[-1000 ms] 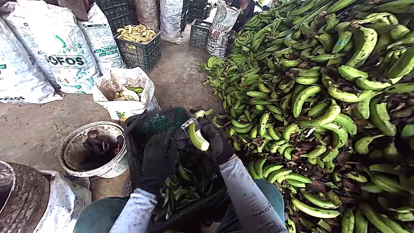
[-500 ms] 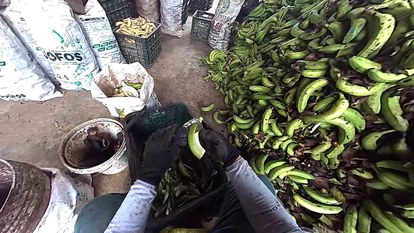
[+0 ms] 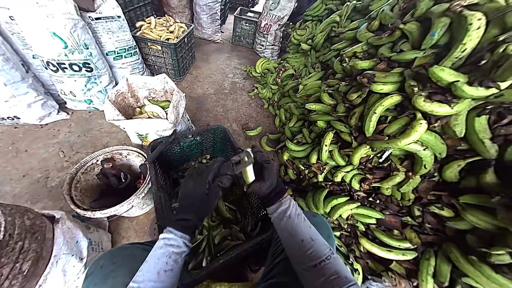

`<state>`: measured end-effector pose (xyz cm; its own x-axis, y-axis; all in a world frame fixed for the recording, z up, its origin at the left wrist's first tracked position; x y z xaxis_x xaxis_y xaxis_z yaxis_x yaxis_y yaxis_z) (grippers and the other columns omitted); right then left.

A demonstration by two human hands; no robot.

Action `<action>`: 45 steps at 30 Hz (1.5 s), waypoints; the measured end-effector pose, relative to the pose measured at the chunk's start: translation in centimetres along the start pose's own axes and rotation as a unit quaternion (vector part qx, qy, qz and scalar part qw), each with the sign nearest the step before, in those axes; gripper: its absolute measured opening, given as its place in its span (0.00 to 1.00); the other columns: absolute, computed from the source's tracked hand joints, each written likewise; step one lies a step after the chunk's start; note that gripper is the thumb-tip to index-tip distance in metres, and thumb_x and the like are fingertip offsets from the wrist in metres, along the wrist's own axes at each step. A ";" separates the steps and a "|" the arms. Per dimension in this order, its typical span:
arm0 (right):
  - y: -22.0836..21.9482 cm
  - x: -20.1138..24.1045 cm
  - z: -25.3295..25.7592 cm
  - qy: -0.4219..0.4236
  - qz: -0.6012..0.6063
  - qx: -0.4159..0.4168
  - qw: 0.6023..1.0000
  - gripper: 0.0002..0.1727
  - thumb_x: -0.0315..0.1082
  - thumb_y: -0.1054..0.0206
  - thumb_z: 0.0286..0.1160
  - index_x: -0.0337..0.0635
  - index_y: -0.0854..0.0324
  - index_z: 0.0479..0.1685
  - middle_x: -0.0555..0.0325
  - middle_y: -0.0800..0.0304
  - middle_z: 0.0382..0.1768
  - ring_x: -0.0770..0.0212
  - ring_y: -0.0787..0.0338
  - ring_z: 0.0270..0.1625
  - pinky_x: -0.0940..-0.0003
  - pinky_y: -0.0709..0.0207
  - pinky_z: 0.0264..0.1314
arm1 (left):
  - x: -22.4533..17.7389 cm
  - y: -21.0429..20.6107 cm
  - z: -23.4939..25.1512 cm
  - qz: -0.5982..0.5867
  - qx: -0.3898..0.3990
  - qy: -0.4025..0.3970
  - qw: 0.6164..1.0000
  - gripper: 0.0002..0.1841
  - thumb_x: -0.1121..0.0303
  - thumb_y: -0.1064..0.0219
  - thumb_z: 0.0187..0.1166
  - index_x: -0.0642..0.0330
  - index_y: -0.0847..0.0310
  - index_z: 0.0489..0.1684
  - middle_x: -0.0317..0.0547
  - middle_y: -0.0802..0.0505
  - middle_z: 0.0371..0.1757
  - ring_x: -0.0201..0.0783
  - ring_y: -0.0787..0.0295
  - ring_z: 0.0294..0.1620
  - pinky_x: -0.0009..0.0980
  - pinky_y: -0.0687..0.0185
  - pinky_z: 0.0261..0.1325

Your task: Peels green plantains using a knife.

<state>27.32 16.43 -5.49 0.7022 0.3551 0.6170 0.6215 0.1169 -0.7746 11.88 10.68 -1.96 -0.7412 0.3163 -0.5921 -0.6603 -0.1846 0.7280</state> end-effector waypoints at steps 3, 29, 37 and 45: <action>0.0 0.5 0.1 0.022 0.162 -0.026 0.986 0.28 0.60 0.58 0.89 0.49 0.20 0.47 0.57 0.10 0.38 0.61 0.07 0.39 0.64 0.10 0.40 | -1.9 -0.5 -0.8 0.033 -0.072 -0.054 0.995 0.34 0.35 0.52 0.83 0.44 0.19 0.79 0.59 0.08 0.57 0.59 0.12 0.62 0.63 0.24 0.69; 0.0 0.3 -2.0 0.072 -0.398 -0.009 0.915 0.29 0.53 0.63 0.88 0.41 0.23 0.56 0.59 0.15 0.31 0.69 0.16 0.27 0.73 0.18 0.30 | 3.4 -0.7 -0.8 -0.081 0.078 0.203 0.973 0.29 0.40 0.52 0.89 0.42 0.26 0.82 0.47 0.10 0.67 0.47 0.13 0.67 0.58 0.23 0.71; 3.7 -0.2 -0.6 -0.055 0.093 -0.057 0.993 0.30 0.60 0.59 0.86 0.47 0.23 0.32 0.62 0.21 0.20 0.67 0.19 0.19 0.73 0.21 0.21 | -2.9 -2.3 -2.0 0.076 -0.028 -0.136 0.987 0.34 0.32 0.50 0.82 0.43 0.15 0.73 0.57 0.06 0.49 0.58 0.09 0.52 0.59 0.16 0.56; 3.3 -1.1 -1.2 -0.044 -0.054 -0.095 0.993 0.25 0.53 0.61 0.91 0.49 0.23 0.40 0.61 0.18 0.23 0.67 0.17 0.24 0.71 0.19 0.26 | -1.1 -4.3 -1.4 0.006 0.109 0.038 0.993 0.29 0.46 0.43 0.84 0.45 0.24 0.82 0.60 0.11 0.66 0.61 0.15 0.68 0.61 0.23 0.70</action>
<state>29.00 15.32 -8.55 0.5997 0.4313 0.6740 0.7516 -0.0145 -0.6595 15.37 9.78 -4.91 -0.7614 0.2419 -0.6014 -0.6159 0.0197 0.7876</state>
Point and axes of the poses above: each hand's wrist, its own z-axis towards the middle knuckle, its own y-axis out of the back of the hand, x = y × z, the point moved 9 cm from there along z, towards the middle knuckle
